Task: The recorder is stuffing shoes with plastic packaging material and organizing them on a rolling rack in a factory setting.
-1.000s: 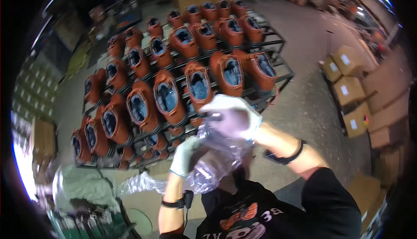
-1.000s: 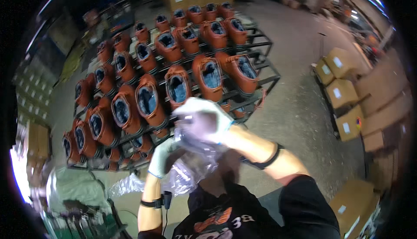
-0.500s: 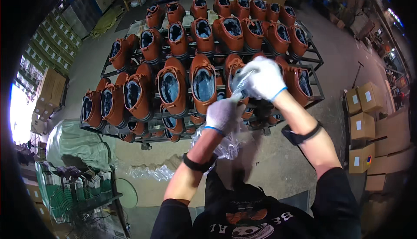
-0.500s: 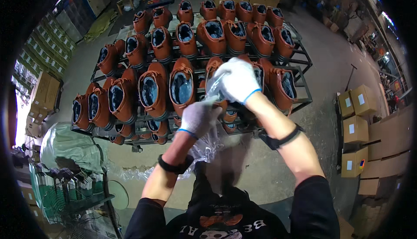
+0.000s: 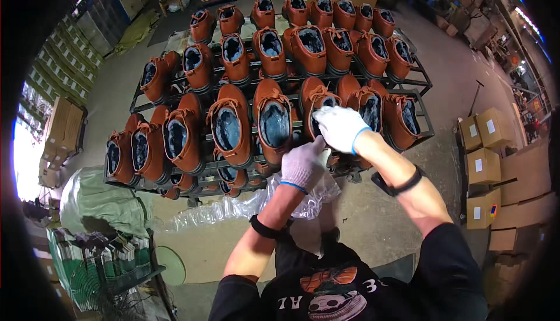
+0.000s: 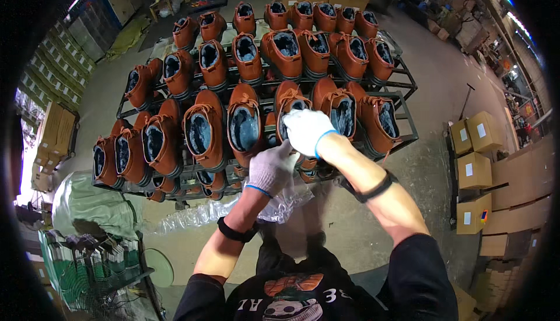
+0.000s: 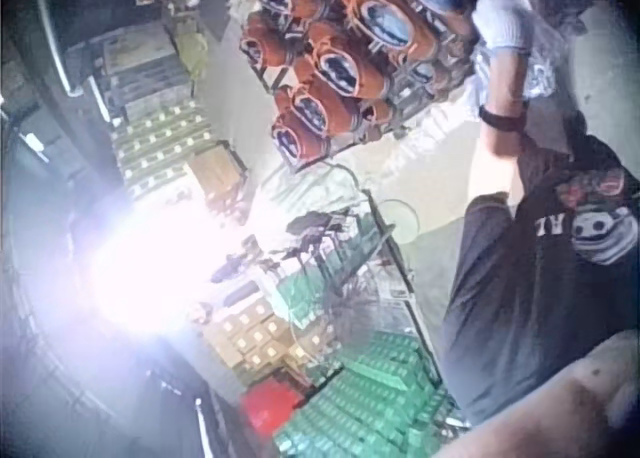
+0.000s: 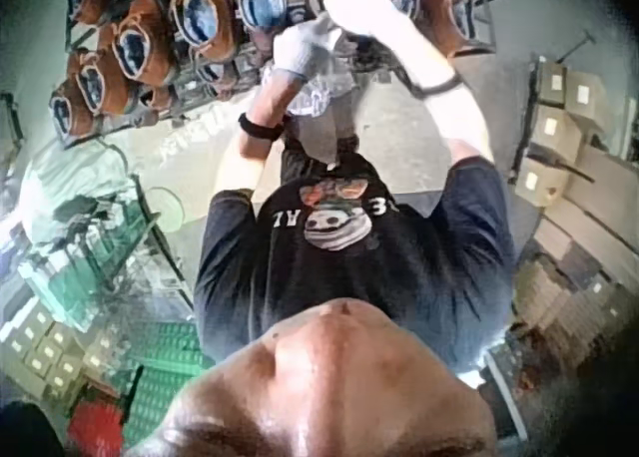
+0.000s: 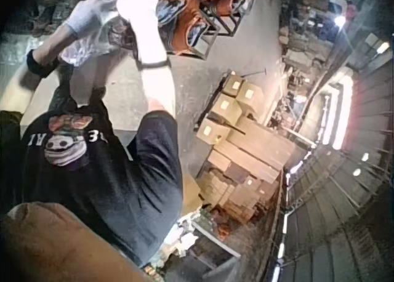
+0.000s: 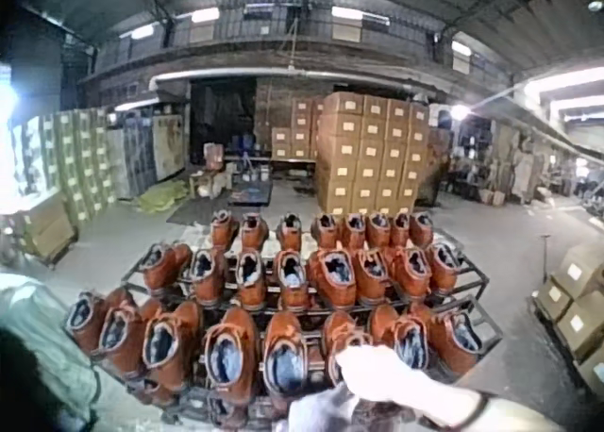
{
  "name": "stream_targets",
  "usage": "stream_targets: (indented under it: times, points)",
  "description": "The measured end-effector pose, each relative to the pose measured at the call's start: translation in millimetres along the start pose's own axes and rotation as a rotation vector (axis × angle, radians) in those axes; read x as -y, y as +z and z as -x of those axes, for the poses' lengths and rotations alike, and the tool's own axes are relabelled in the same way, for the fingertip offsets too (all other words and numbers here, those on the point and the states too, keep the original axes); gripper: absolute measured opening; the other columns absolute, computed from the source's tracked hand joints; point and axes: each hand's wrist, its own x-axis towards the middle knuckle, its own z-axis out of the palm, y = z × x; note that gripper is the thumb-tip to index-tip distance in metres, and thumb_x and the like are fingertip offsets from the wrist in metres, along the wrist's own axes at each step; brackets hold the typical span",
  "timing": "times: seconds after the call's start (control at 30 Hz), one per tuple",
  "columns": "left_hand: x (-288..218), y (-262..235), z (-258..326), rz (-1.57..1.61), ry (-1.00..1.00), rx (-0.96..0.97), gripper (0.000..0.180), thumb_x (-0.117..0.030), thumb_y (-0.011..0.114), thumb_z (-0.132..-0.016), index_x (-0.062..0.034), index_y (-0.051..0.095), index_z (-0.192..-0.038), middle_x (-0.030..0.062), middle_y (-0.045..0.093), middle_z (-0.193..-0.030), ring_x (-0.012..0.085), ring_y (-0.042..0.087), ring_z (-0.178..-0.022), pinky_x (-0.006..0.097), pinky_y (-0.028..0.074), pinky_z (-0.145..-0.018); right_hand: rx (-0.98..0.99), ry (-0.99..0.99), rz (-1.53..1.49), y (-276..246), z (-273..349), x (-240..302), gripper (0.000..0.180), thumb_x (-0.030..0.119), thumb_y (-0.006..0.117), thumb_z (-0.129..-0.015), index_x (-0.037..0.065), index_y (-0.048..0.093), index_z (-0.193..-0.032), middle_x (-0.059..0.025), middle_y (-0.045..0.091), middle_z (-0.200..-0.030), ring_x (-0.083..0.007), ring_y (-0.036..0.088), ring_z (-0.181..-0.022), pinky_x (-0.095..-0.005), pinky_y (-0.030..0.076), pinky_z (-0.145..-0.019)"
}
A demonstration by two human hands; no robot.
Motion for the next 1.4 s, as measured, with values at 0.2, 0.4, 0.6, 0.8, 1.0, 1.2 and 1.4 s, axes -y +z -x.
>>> stream_targets:
  times: [0.2,0.4,0.6,0.8,1.0,1.2,1.4]
  points:
    - [-52,-28,35,0.679,0.051,-0.084,0.083,-0.019,0.079,-0.096,-0.0082,0.03,-0.163,0.0188,0.068,-0.126,0.0253,0.071,-0.104,0.04,0.057,-0.092,-0.518,-0.337,-0.821,-6,125,18,0.064,0.0,0.078,-0.078,0.007,0.063,-0.139,-0.0169,0.071,-0.116,-0.0379,0.067,-0.114,-0.0431,0.057,-0.098]
    - [-65,34,76,0.327,0.362,0.091,0.021,-0.006,0.078,-0.091,-0.0041,0.069,-0.11,0.0185,0.07,-0.098,0.0398,0.07,-0.088,0.04,0.058,-0.078,0.114,-0.16,-0.299,-74,190,-65,0.033,0.012,0.076,-0.086,0.004,0.075,-0.118,-0.0196,0.074,-0.095,-0.0343,0.076,-0.088,-0.0401,0.061,-0.081]
    - [-65,-28,25,0.438,-0.258,-0.378,0.01,-0.007,0.066,-0.097,-0.0023,0.066,-0.089,0.0145,0.066,-0.085,0.0328,0.062,-0.07,0.038,0.055,-0.068,-0.505,0.389,-1.027,-74,228,-160,0.024,0.007,0.065,-0.09,-0.002,0.08,-0.107,-0.0096,0.079,-0.1,-0.018,0.074,-0.086,-0.0331,0.06,-0.08]
    - [-113,32,-29,0.028,0.131,0.071,0.029,-0.033,0.067,-0.1,-0.0093,0.063,-0.115,0.0224,0.073,-0.085,0.0431,0.073,-0.082,0.053,0.057,-0.071,-0.549,0.023,-0.343,-56,98,-141,0.018,0.015,0.065,-0.089,0.011,0.083,-0.093,-0.0131,0.074,-0.095,-0.0295,0.072,-0.084,-0.0387,0.059,-0.078]
    - [-82,91,-57,0.09,0.071,0.036,0.027,-0.027,0.065,-0.099,-0.0061,0.065,-0.116,0.024,0.072,-0.082,0.0427,0.073,-0.077,0.055,0.058,-0.069,-0.542,0.192,-0.05,5,41,-98,0.019,0.01,0.063,-0.088,0.012,0.075,-0.101,-0.012,0.068,-0.106,-0.0357,0.07,-0.102,-0.0448,0.059,-0.09]
    - [-89,103,-54,0.163,0.172,-0.079,0.028,-0.026,0.065,-0.099,-0.0127,0.062,-0.123,0.0186,0.073,-0.079,0.0409,0.074,-0.073,0.056,0.057,-0.059,0.171,0.228,0.163,7,19,-140,0.023,0.021,0.062,-0.088,0.007,0.08,-0.088,-0.0187,0.079,-0.091,-0.0371,0.077,-0.08,-0.0466,0.062,-0.072]
    - [-93,61,-27,0.558,0.007,-0.129,0.062,-0.023,0.077,-0.098,-0.0098,0.044,-0.15,0.0181,0.075,-0.101,0.0362,0.076,-0.093,0.045,0.06,-0.084,-0.59,-0.058,-0.615,-33,143,-62,0.05,0.006,0.066,-0.088,0.006,0.065,-0.138,-0.0196,0.067,-0.133,-0.0331,0.066,-0.123,-0.0467,0.053,-0.106]
